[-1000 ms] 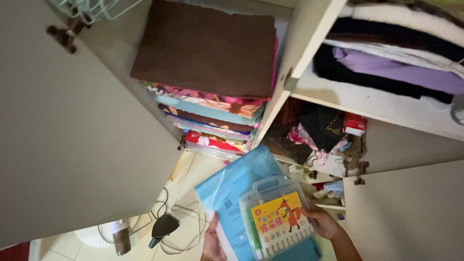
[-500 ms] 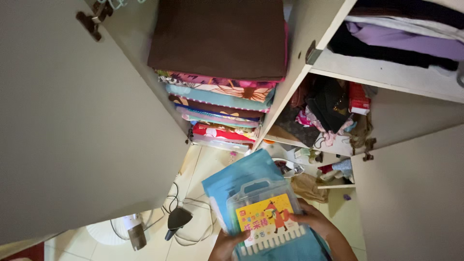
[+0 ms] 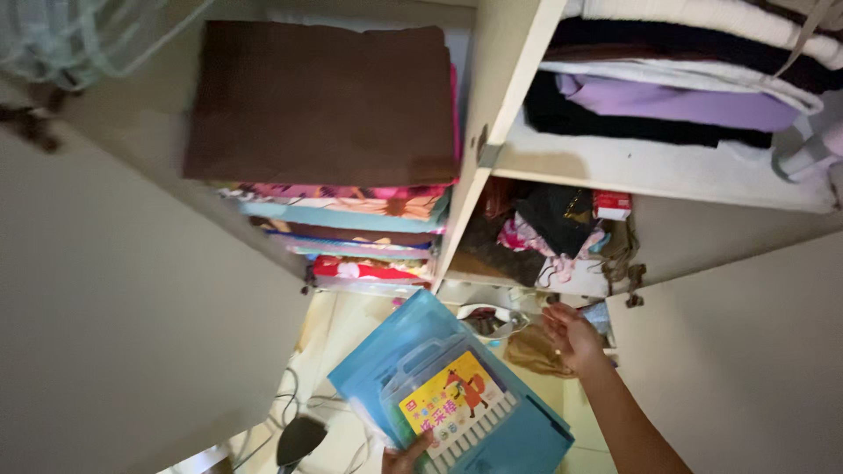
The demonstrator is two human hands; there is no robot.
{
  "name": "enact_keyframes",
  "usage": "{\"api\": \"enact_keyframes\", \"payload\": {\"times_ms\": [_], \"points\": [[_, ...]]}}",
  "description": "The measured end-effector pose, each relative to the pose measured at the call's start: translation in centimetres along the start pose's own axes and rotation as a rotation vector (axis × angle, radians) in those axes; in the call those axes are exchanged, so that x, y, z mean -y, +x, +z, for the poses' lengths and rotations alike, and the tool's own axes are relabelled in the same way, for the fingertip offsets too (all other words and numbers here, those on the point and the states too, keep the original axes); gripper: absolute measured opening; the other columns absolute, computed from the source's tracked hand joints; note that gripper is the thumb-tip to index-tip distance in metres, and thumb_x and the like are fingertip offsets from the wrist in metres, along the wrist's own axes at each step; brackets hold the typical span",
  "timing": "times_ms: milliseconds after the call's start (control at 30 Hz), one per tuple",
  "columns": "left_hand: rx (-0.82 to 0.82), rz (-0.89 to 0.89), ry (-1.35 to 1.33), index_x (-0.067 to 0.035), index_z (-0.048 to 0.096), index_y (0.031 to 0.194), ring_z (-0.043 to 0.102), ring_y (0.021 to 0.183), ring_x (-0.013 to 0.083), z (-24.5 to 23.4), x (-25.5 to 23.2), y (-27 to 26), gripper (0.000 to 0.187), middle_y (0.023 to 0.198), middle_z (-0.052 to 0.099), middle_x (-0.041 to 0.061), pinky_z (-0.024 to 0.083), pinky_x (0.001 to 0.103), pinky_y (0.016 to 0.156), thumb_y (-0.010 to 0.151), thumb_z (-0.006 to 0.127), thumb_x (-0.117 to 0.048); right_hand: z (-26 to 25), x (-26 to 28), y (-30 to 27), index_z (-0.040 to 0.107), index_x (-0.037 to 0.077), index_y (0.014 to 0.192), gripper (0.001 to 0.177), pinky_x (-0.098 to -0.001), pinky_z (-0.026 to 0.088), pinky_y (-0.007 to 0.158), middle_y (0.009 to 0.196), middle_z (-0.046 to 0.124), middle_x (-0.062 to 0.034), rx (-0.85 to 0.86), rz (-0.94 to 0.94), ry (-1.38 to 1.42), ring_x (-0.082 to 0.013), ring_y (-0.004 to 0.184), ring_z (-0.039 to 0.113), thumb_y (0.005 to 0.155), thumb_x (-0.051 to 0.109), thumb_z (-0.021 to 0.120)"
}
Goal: The person removes a folder and a small wallet from a closet, places the folder into a plastic drawer, and then clears various items like clothing and a handbag from the closet floor.
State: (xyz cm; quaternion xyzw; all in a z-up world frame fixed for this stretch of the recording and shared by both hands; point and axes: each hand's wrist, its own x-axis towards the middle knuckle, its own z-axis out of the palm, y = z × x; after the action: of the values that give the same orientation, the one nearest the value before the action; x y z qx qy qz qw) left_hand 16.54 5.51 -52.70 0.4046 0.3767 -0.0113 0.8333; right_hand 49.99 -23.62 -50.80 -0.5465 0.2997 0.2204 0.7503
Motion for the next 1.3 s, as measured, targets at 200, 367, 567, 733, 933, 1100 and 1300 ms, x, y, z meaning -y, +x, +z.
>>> {"api": "enact_keyframes", "payload": {"times_ms": [200, 367, 567, 733, 933, 1100, 1300], "points": [[-0.077, 0.011, -0.196, 0.001, 0.061, 0.13, 0.075, 0.101, 0.0305, 3.9, 4.3, 4.7, 0.057, 0.112, 0.077, 0.019, 0.06, 0.046, 0.089, 0.075, 0.077, 0.005, 0.9, 4.2, 8.3, 0.06, 0.002, 0.118, 0.022, -0.0419, 0.053, 0.098, 0.106, 0.066, -0.0115, 0.154, -0.002, 0.215, -0.0242, 0.098, 0.065, 0.107, 0.02, 0.066], [-0.202, 0.008, -0.238, 0.002, 0.062, 0.13, 0.076, 0.096, 0.0315, 5.5, 6.0, 6.1, 0.059, 0.11, 0.078, 0.021, 0.061, 0.048, 0.089, 0.073, 0.079, 0.005, 2.2, 6.7, 13.0, 0.048, 0.004, 0.132, 0.042, -0.0401, 0.056, 0.099, 0.113, 0.059, -0.013, -0.214, 0.069, 0.329, -0.0282, 0.103, 0.065, 0.105, 0.03, 0.067], [-0.252, -0.002, -0.241, 0.004, 0.063, 0.13, 0.076, 0.097, 0.0321, 5.5, 6.3, 6.6, 0.059, 0.11, 0.078, 0.022, 0.06, 0.048, 0.089, 0.073, 0.079, 0.004, 1.6, 9.1, 16.1, 0.038, 0.024, 0.144, 0.055, -0.0406, 0.053, 0.08, 0.119, 0.054, -0.0189, 0.027, 0.052, 0.499, -0.0245, 0.08, 0.058, 0.104, 0.042, 0.07], [-0.271, 0.011, -0.233, 0.004, 0.063, 0.13, 0.076, 0.098, 0.0317, 5.2, 6.2, 7.1, 0.057, 0.111, 0.077, 0.021, 0.06, 0.047, 0.09, 0.074, 0.079, 0.003, 1.2, 10.5, 15.9, 0.042, 0.018, 0.125, 0.043, -0.0416, 0.053, 0.07, 0.118, 0.057, -0.0225, -0.175, 0.237, 0.382, -0.0264, 0.08, 0.061, 0.1, 0.049, 0.059], [-0.27, 0.008, -0.217, 0.003, 0.063, 0.129, 0.075, 0.099, 0.0312, 5.0, 5.7, 5.8, 0.056, 0.112, 0.077, 0.021, 0.059, 0.046, 0.091, 0.076, 0.079, 0.003, 2.7, 10.5, 8.5, 0.057, -0.006, 0.118, 0.035, -0.0354, 0.058, 0.086, 0.121, 0.066, -0.0271, -0.114, 0.051, 0.365, -0.0282, 0.092, 0.072, 0.102, 0.022, 0.072], [-0.248, 0.022, -0.181, 0.003, 0.064, 0.129, 0.074, 0.1, 0.0308, 4.1, 4.2, 4.5, 0.055, 0.113, 0.077, 0.02, 0.059, 0.046, 0.091, 0.076, 0.079, 0.002, 2.5, 6.7, 2.7, 0.052, -0.003, 0.109, 0.027, -0.0402, 0.061, 0.085, 0.11, 0.064, -0.0196, 0.016, 0.069, 0.406, -0.0207, 0.08, 0.067, 0.095, 0.014, 0.068], [-0.225, 0.055, -0.148, 0.003, 0.064, 0.129, 0.074, 0.101, 0.0303, 1.7, 2.1, 2.0, 0.053, 0.115, 0.076, 0.02, 0.058, 0.045, 0.092, 0.078, 0.078, 0.001, -1.6, -1.3, -2.3, 0.058, 0.02, 0.125, 0.048, -0.02, 0.044, 0.051, 0.113, 0.065, 0.0026, 0.253, -0.146, 0.147, -0.0109, 0.085, 0.063, 0.086, -0.002, 0.075]]}}
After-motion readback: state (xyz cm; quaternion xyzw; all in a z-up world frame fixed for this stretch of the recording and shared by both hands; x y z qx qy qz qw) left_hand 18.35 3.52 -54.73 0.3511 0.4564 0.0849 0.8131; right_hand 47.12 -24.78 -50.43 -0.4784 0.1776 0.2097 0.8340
